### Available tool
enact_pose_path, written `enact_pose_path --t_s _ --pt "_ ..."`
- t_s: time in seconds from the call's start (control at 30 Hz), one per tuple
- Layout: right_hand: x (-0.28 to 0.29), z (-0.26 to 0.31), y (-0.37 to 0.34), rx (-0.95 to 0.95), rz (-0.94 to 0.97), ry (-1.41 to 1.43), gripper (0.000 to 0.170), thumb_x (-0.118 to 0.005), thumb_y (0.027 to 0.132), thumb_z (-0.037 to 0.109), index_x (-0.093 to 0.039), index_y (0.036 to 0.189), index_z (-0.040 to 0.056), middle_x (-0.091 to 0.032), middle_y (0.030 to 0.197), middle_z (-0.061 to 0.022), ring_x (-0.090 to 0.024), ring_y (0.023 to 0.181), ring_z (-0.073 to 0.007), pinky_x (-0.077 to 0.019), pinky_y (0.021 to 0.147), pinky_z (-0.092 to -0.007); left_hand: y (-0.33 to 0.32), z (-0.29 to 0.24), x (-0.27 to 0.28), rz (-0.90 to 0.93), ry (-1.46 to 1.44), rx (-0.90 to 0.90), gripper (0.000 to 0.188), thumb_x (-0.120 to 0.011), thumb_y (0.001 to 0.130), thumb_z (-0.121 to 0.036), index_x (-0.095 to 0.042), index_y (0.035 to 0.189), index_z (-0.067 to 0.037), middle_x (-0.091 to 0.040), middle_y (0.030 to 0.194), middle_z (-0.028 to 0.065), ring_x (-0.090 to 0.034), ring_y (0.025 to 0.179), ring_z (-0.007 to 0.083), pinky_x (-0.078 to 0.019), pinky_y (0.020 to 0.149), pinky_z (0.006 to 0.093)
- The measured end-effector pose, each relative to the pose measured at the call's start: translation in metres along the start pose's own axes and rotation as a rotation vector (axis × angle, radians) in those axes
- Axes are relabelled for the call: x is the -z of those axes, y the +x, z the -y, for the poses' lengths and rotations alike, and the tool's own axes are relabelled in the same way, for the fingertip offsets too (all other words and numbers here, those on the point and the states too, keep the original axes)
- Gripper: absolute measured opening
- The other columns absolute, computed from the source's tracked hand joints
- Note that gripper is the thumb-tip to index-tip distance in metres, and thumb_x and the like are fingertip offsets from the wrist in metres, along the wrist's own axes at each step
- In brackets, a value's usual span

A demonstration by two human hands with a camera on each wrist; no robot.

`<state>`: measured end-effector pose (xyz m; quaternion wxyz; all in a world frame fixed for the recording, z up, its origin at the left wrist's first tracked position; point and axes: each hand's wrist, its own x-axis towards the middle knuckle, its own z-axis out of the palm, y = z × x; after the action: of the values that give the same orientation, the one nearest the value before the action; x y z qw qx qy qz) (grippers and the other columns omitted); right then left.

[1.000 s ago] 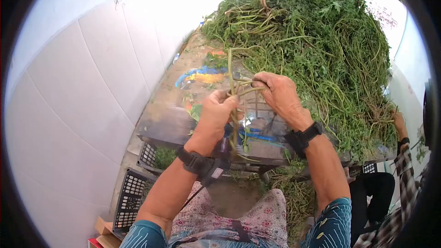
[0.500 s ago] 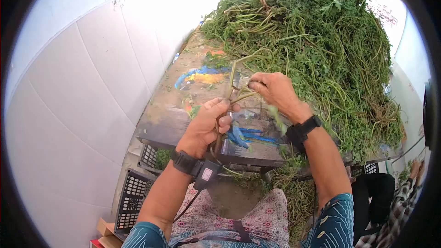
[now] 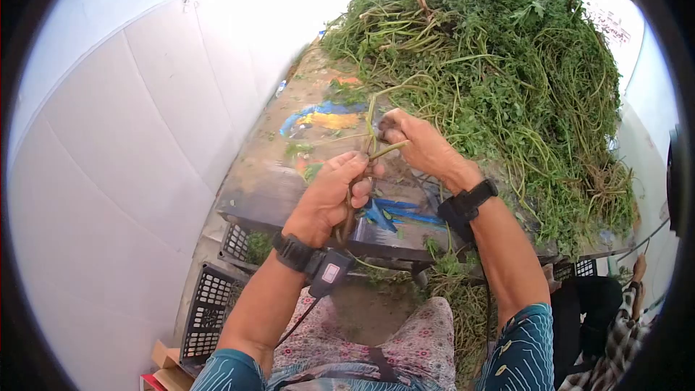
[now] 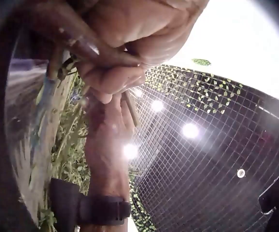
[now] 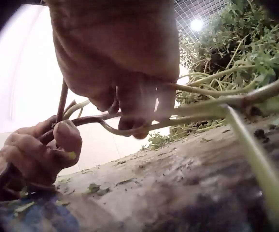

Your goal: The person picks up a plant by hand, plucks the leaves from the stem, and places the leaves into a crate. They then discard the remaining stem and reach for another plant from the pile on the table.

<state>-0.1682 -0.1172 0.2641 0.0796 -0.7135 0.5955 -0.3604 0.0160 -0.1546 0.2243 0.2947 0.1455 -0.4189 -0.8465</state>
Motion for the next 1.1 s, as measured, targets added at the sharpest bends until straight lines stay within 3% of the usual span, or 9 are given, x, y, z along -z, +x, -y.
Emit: enact_pose_path --t_s 0.23,0.53,0.63,0.73,0.83,0.93,1.0,1.07,1.1 --pt "-0.008 -0.011 0.005 0.233 0.114 -0.283 0.014 -0.048 0.079 0.008 -0.056 0.088 0.0013 -0.059 0.089 -0.0241 -0.056 0.085 -0.0395 -0.0442 0.071 -0.0442 0.002 0.000 0.001 0.046 -0.047 0.011 0.012 -0.047 0.092 -0.016 -0.048 0.095 -0.005 -0.058 0.085 0.0086 -0.043 0.051 0.0055 -0.0361 0.038 0.0181" --pt "-0.011 -0.001 0.005 -0.116 -0.032 -0.189 0.020 -0.044 0.085 0.016 -0.052 0.081 -0.0027 -0.057 0.080 -0.0252 -0.054 0.079 -0.0436 -0.0418 0.067 -0.0486 0.002 0.003 0.004 0.076 -0.073 -0.011 0.013 -0.047 0.092 -0.018 -0.048 0.093 -0.005 -0.058 0.084 0.0064 -0.043 0.050 0.0054 -0.0361 0.038 0.0180" --pt "-0.010 -0.001 0.004 -0.009 -0.129 -0.065 0.022 -0.042 0.086 0.016 -0.050 0.081 -0.0035 -0.055 0.077 -0.0263 -0.053 0.071 -0.0436 -0.0425 0.064 -0.0460 0.001 0.004 0.002 0.052 -0.078 -0.016 0.013 -0.047 0.092 -0.019 -0.048 0.092 -0.006 -0.055 0.079 0.0041 -0.042 0.050 0.0049 -0.0350 0.038 0.0180" --pt "-0.007 -0.006 0.006 -0.005 -0.122 0.102 0.022 -0.040 0.088 0.019 -0.049 0.083 -0.0001 -0.051 0.069 -0.0082 -0.049 0.061 -0.0199 -0.0419 0.055 -0.0334 -0.002 0.002 -0.003 0.043 -0.078 -0.006 0.013 -0.048 0.092 -0.020 -0.048 0.092 -0.008 -0.051 0.074 0.0019 -0.040 0.049 0.0044 -0.0336 0.038 0.0180" --pt "0.003 0.011 0.002 -0.346 -0.008 0.597 0.020 -0.042 0.089 0.021 -0.049 0.082 0.0043 -0.044 0.066 -0.0009 -0.041 0.059 -0.0099 -0.0364 0.048 -0.0265 -0.001 0.002 -0.002 0.050 -0.069 0.014 0.014 -0.049 0.092 -0.022 -0.048 0.097 -0.009 -0.051 0.071 0.0013 -0.038 0.047 0.0039 -0.0327 0.038 0.0174" --pt "-0.006 -0.002 0.005 -0.373 -0.012 0.794 0.018 -0.042 0.089 0.021 -0.050 0.081 0.0077 -0.041 0.064 0.0014 -0.037 0.056 -0.0067 -0.0319 0.045 -0.0224 0.001 0.002 -0.001 0.064 -0.082 0.017 0.014 -0.050 0.092 -0.022 -0.048 0.099 -0.010 -0.051 0.071 0.0009 -0.037 0.047 0.0037 -0.0325 0.038 0.0172" --pt "-0.016 -0.042 0.009 0.024 -0.251 0.389 0.017 -0.043 0.089 0.021 -0.051 0.081 0.0071 -0.041 0.065 0.0010 -0.038 0.057 -0.0068 -0.0326 0.045 -0.0229 0.001 0.002 0.002 0.033 -0.127 0.024 0.013 -0.049 0.092 -0.021 -0.048 0.097 -0.010 -0.050 0.071 0.0004 -0.037 0.047 0.0036 -0.0326 0.038 0.0173" --pt "0.005 -0.031 0.016 -0.428 -0.348 0.642 0.017 -0.045 0.089 0.019 -0.054 0.089 0.0039 -0.047 0.071 -0.0003 -0.044 0.060 -0.0093 -0.0373 0.049 -0.0254 0.002 0.002 0.005 -0.031 -0.201 0.027 0.011 -0.050 0.092 -0.020 -0.047 0.094 -0.009 -0.049 0.072 -0.0001 -0.037 0.048 0.0035 -0.0329 0.038 0.0175" --pt "0.010 -0.027 0.020 -0.395 -0.341 0.488 0.019 -0.046 0.088 0.018 -0.054 0.094 0.0017 -0.051 0.076 -0.0059 -0.048 0.067 -0.0155 -0.0398 0.059 -0.0287 0.003 0.003 0.005 -0.034 -0.191 0.009 0.011 -0.050 0.092 -0.020 -0.047 0.094 -0.009 -0.049 0.072 -0.0002 -0.037 0.048 0.0035 -0.0332 0.038 0.0176"
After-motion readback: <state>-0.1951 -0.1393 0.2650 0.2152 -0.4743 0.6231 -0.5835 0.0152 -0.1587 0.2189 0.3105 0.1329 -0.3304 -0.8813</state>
